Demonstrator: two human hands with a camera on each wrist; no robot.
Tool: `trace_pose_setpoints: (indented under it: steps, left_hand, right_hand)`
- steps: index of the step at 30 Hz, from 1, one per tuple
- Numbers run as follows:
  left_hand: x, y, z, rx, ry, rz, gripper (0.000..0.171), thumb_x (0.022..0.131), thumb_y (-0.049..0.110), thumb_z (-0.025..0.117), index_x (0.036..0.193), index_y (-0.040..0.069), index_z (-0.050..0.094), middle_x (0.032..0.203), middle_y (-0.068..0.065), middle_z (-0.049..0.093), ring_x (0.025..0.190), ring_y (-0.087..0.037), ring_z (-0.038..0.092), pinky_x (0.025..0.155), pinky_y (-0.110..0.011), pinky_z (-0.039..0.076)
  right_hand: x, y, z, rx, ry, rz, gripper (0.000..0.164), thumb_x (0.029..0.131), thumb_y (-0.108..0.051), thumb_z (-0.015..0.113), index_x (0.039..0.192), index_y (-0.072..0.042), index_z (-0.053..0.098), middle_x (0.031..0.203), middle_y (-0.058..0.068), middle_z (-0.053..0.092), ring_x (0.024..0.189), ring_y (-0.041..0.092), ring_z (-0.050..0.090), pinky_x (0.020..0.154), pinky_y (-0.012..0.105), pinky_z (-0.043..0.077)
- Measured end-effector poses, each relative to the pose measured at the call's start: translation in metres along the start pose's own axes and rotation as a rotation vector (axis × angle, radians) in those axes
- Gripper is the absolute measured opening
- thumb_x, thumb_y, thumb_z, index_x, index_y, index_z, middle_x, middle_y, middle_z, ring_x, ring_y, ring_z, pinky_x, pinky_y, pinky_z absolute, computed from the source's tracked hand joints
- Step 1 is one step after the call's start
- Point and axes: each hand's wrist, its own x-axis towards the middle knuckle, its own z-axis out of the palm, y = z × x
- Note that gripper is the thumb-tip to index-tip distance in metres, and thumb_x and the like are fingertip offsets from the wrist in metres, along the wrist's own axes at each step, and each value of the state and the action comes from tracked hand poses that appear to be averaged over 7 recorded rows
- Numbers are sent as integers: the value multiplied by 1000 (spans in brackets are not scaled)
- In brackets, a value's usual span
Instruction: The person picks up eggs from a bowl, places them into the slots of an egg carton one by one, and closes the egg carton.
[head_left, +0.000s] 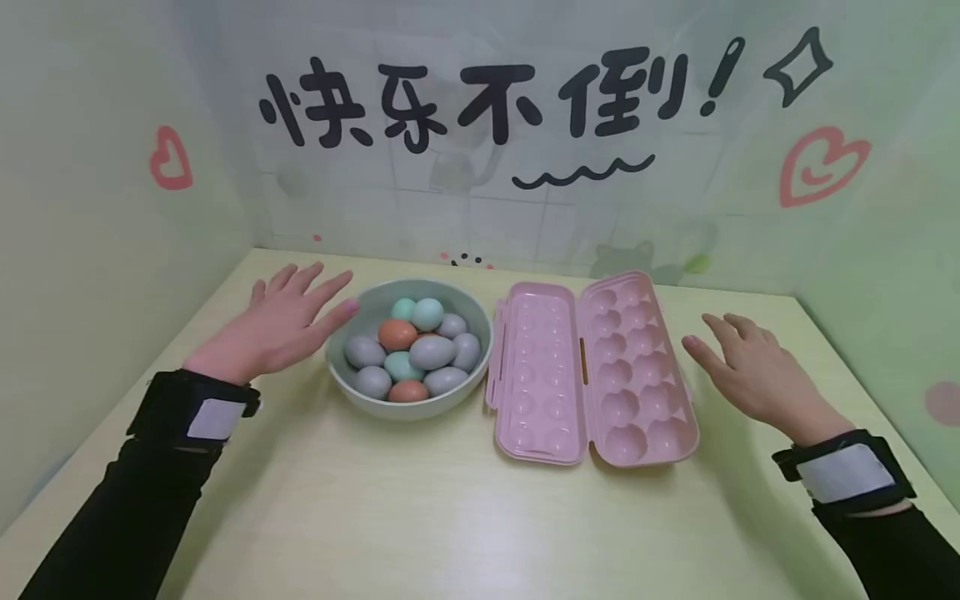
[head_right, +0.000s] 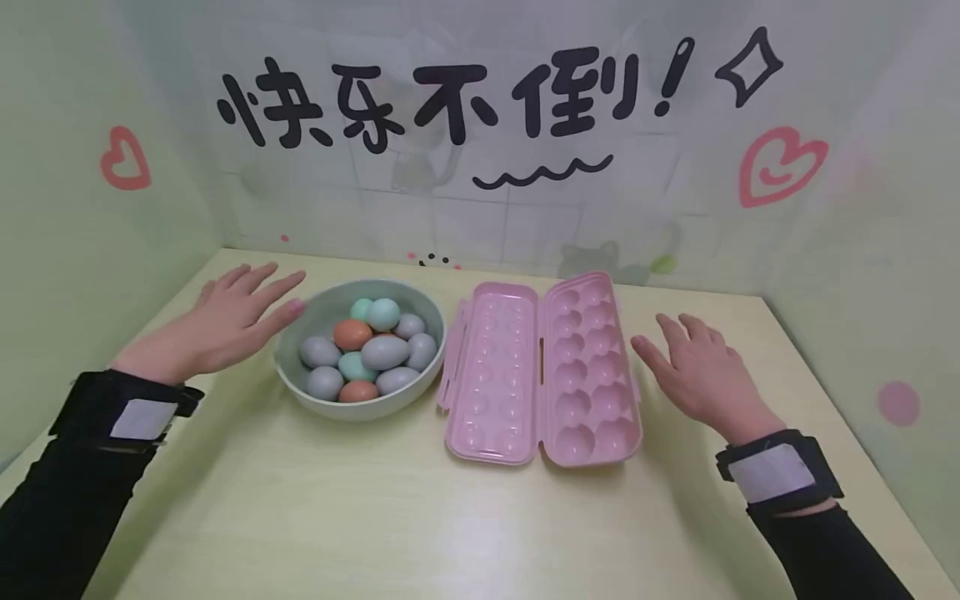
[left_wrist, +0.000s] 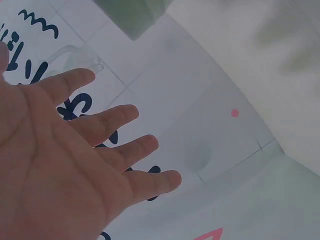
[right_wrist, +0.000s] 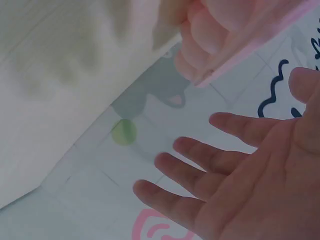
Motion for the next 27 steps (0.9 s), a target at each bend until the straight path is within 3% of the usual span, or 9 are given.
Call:
trace_pose_setpoints:
  steps: [6, 11, 16, 21, 24, 27]
  left_hand:
    - [4, 21, 3, -57, 52, 47, 71, 102, 58, 29, 154, 10, 32, 154, -27, 23, 140, -51, 11, 107, -68, 6]
    - [10, 41, 1, -65, 80, 86, 71, 103, 58, 26, 152, 9, 35, 152, -25, 29, 141, -48, 14, 110, -62, 8]
    - [8, 54, -4, -62, 96, 126, 72, 102, 58, 28, 149, 5, 41, 151, -23, 33, 141, -42, 20, 112, -55, 13]
    - [1, 63, -10, -62, 112, 139, 73, 102, 59, 30, 144, 2, 47, 148, -19, 38, 139, -36, 27, 111, -51, 21]
    - [-1, 67, -11, -71, 110, 150, 74, 101, 60, 31, 142, 2, 49, 148, -17, 39, 139, -35, 28, 111, -50, 23]
    - [0, 69, -11, -78, 105, 164, 73, 101, 60, 31, 141, 2, 51, 146, -17, 40, 138, -34, 30, 111, -50, 24]
  right_hand:
    - [-4, -14, -9, 196, -30, 19, 68, 105, -48, 32, 137, 11, 47, 128, 33, 52, 116, 50, 48, 90, 62, 40]
    - [0, -29, -5, 238, -41, 30, 65, 104, -50, 37, 133, 5, 53, 112, 23, 63, 97, 34, 62, 76, 47, 49]
    - [4, -34, 1, 225, -31, -4, 55, 103, -42, 46, 127, 6, 58, 93, 12, 67, 82, 24, 63, 69, 40, 49]
    - [7, -31, 8, 214, -27, -9, 47, 103, -27, 48, 126, 14, 53, 70, 3, 60, 63, 20, 55, 59, 36, 45]
    - [9, -29, 14, 224, -43, -9, 45, 104, -19, 44, 128, 19, 49, 65, 4, 58, 55, 20, 51, 52, 34, 42]
    - [12, -27, 19, 225, -35, -11, 37, 104, -16, 41, 118, 15, 56, 65, 4, 55, 55, 19, 49, 51, 33, 41]
